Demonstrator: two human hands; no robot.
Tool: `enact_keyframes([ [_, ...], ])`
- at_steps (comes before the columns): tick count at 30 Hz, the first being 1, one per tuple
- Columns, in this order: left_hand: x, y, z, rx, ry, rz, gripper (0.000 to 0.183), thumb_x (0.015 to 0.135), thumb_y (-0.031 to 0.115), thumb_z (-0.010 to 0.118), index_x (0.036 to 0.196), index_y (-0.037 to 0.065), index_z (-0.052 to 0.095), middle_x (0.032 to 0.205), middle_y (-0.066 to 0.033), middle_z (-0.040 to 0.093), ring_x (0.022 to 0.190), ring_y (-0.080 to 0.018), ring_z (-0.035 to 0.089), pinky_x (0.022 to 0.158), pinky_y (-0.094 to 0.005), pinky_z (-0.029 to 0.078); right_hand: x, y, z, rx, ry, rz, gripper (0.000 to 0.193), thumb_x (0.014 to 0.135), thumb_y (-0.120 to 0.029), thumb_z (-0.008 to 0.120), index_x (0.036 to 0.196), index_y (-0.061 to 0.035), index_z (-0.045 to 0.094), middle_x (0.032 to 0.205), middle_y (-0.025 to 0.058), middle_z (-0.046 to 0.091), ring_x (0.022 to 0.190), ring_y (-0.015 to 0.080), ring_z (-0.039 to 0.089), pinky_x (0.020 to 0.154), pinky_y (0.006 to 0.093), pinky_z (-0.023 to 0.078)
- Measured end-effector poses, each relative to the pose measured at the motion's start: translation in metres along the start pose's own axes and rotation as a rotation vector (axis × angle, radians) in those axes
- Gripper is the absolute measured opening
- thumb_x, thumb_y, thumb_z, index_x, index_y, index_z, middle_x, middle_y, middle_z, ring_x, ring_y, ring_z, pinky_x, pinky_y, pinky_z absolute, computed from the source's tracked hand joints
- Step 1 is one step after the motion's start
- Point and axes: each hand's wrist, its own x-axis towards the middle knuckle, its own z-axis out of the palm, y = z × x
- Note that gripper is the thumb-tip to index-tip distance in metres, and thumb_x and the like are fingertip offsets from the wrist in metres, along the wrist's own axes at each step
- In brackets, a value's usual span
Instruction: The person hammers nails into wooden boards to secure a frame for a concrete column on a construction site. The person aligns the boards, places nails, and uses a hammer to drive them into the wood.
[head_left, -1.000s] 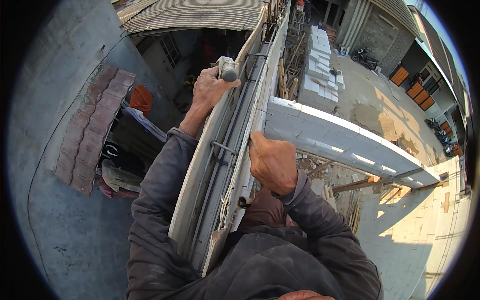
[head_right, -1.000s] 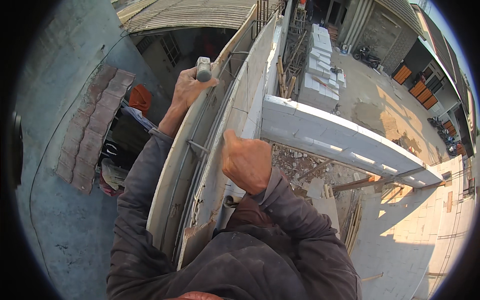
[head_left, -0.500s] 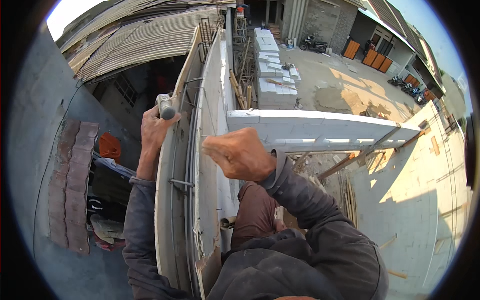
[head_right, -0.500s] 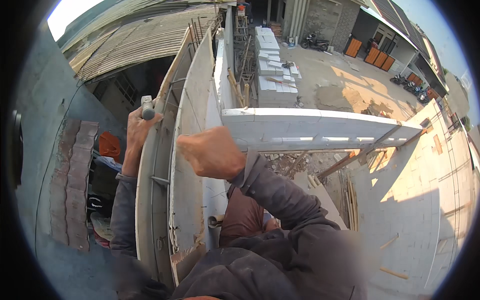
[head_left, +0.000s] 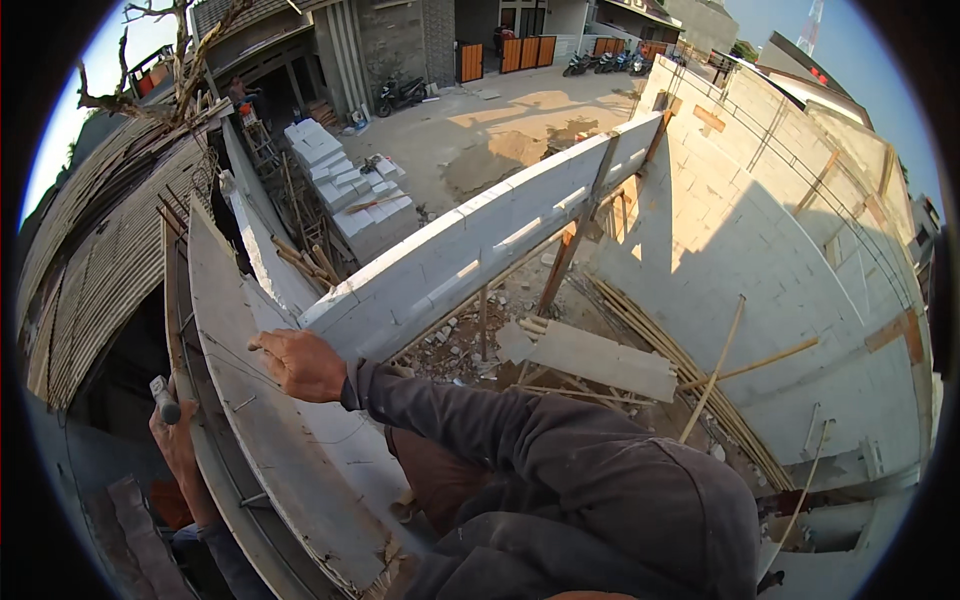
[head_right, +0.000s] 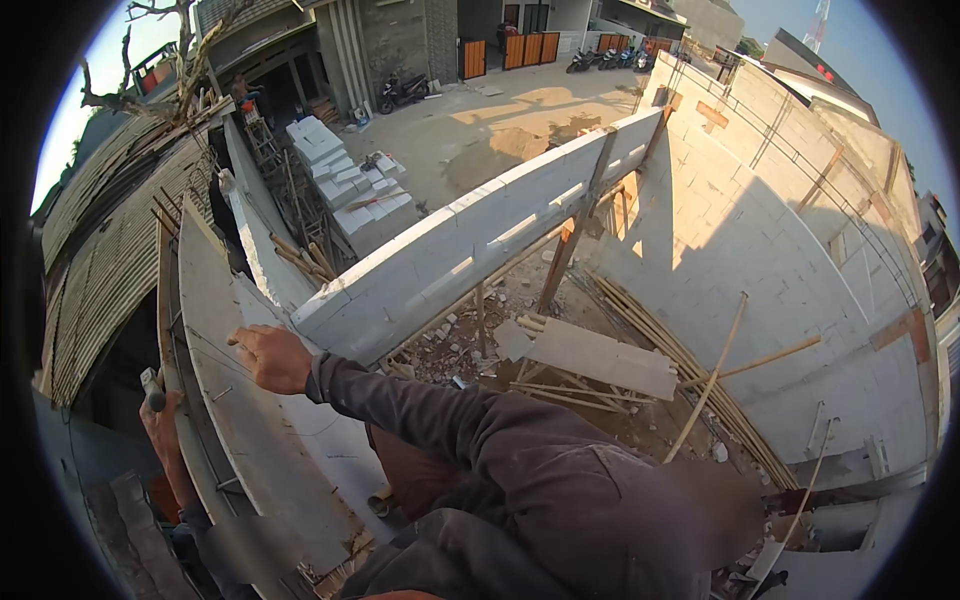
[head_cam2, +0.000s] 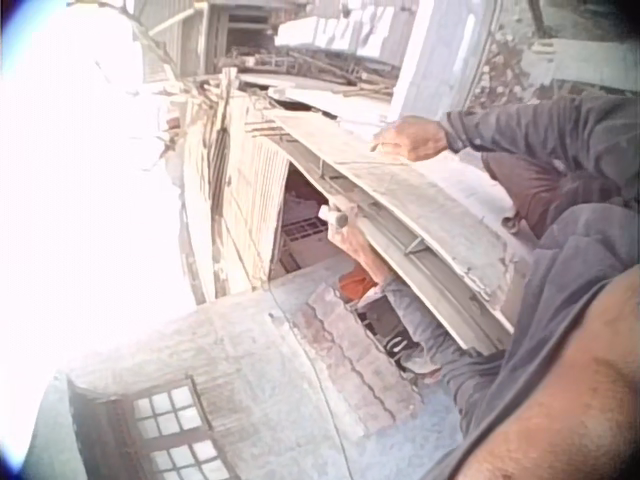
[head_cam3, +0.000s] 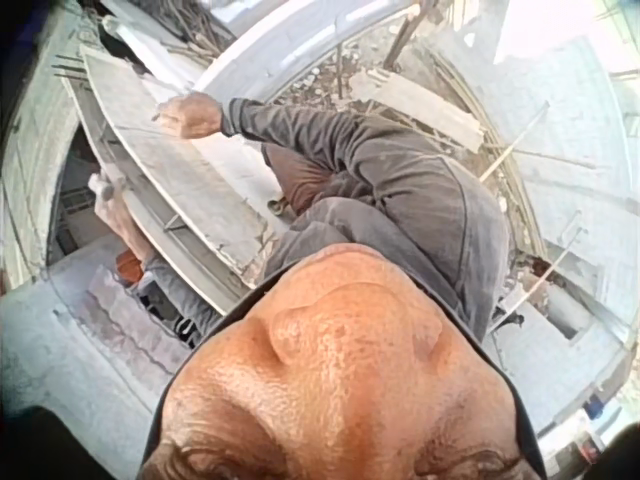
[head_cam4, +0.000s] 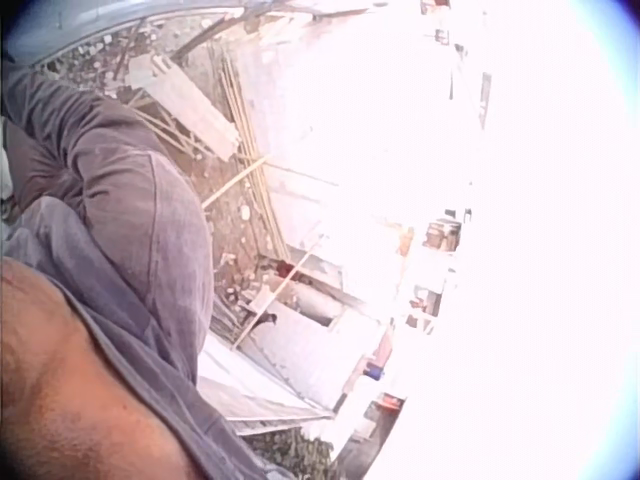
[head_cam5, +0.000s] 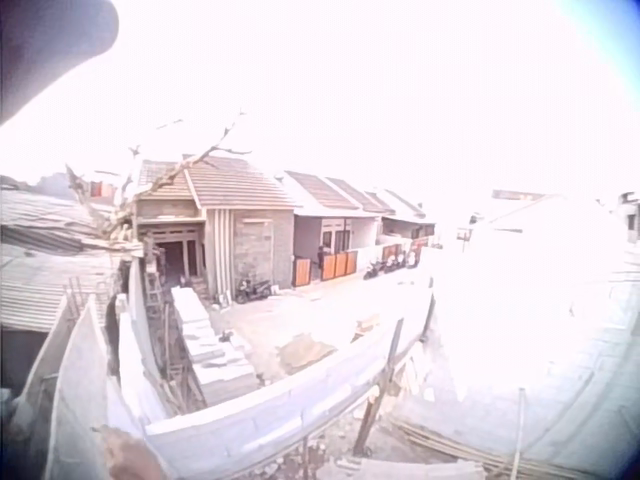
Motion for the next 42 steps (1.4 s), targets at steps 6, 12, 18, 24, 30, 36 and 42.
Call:
enact_keyframes([
  [6,-0.002,0.003,0.000,-0.073,-0.016,0.007,0.055,0.083,0.016,0.067,0.133,-0.006,0.066,0.101,-0.0072,0.068,0.087,-0.0154,0.062,0.082,-0.0320,0.050,-0.001,-0.041,-0.001,-0.233,-0.306,-0.022,0.033,0.098,-0.033,0.062,0.081,-0.0058,0.070,0.068,0.0214,0.067,0.066,0.0455,0.067,0.063,0.0547,0.053],
  [12,0.003,-0.020,-0.008,-0.108,0.029,0.034,0.048,0.084,0.017,0.068,0.127,-0.005,0.069,0.092,-0.0012,0.065,0.079,-0.0115,0.057,0.075,-0.0297,0.047,0.000,-0.062,-0.004,-0.287,-0.311,0.053,0.033,0.098,-0.032,0.062,0.080,-0.0048,0.071,0.074,0.0224,0.069,0.070,0.0457,0.068,0.066,0.0536,0.055],
  [18,0.001,-0.011,0.001,-0.176,0.011,0.025,0.047,0.085,0.015,0.068,0.127,-0.005,0.069,0.091,-0.0014,0.065,0.080,-0.0109,0.059,0.076,-0.0291,0.048,0.009,-0.047,0.007,-0.275,-0.460,0.022,0.033,0.099,-0.031,0.060,0.083,-0.0055,0.072,0.079,0.0223,0.070,0.077,0.0455,0.068,0.071,0.0544,0.053],
  [24,0.006,-0.006,0.006,-0.099,0.016,0.084,0.047,0.083,0.016,0.069,0.125,-0.005,0.070,0.089,-0.0010,0.063,0.078,-0.0107,0.055,0.073,-0.0286,0.046,-0.013,-0.026,0.026,0.093,-0.251,0.052,0.037,0.102,-0.030,0.056,0.077,-0.0037,0.065,0.078,0.0218,0.065,0.077,0.0457,0.064,0.071,0.0540,0.049],
  [30,0.003,-0.010,0.006,-0.082,0.040,0.068,0.050,0.080,0.015,0.069,0.126,-0.005,0.071,0.087,0.0006,0.061,0.077,-0.0105,0.053,0.072,-0.0285,0.044,-0.007,-0.055,0.020,-0.154,-0.226,0.070,0.028,0.091,-0.025,0.060,0.074,-0.0052,0.069,0.074,0.0236,0.067,0.069,0.0463,0.065,0.067,0.0542,0.052],
  [36,0.006,-0.012,-0.002,-0.076,-0.011,0.055,0.050,0.084,0.016,0.067,0.131,-0.004,0.069,0.095,-0.0031,0.068,0.085,-0.0130,0.061,0.079,-0.0299,0.049,0.002,-0.019,0.007,0.007,-0.339,-0.107,0.031,0.099,-0.033,0.061,0.085,-0.0066,0.069,0.080,0.0198,0.069,0.075,0.0444,0.066,0.068,0.0516,0.052],
  [42,0.008,-0.015,0.000,-0.105,-0.012,0.062,0.045,0.085,0.015,0.069,0.125,-0.004,0.070,0.091,-0.0019,0.065,0.081,-0.0114,0.058,0.076,-0.0294,0.047,-0.010,-0.015,0.014,-0.095,-0.294,-0.112,0.030,0.101,-0.036,0.060,0.087,-0.0101,0.069,0.078,0.0168,0.069,0.076,0.0440,0.066,0.069,0.0534,0.052],
])
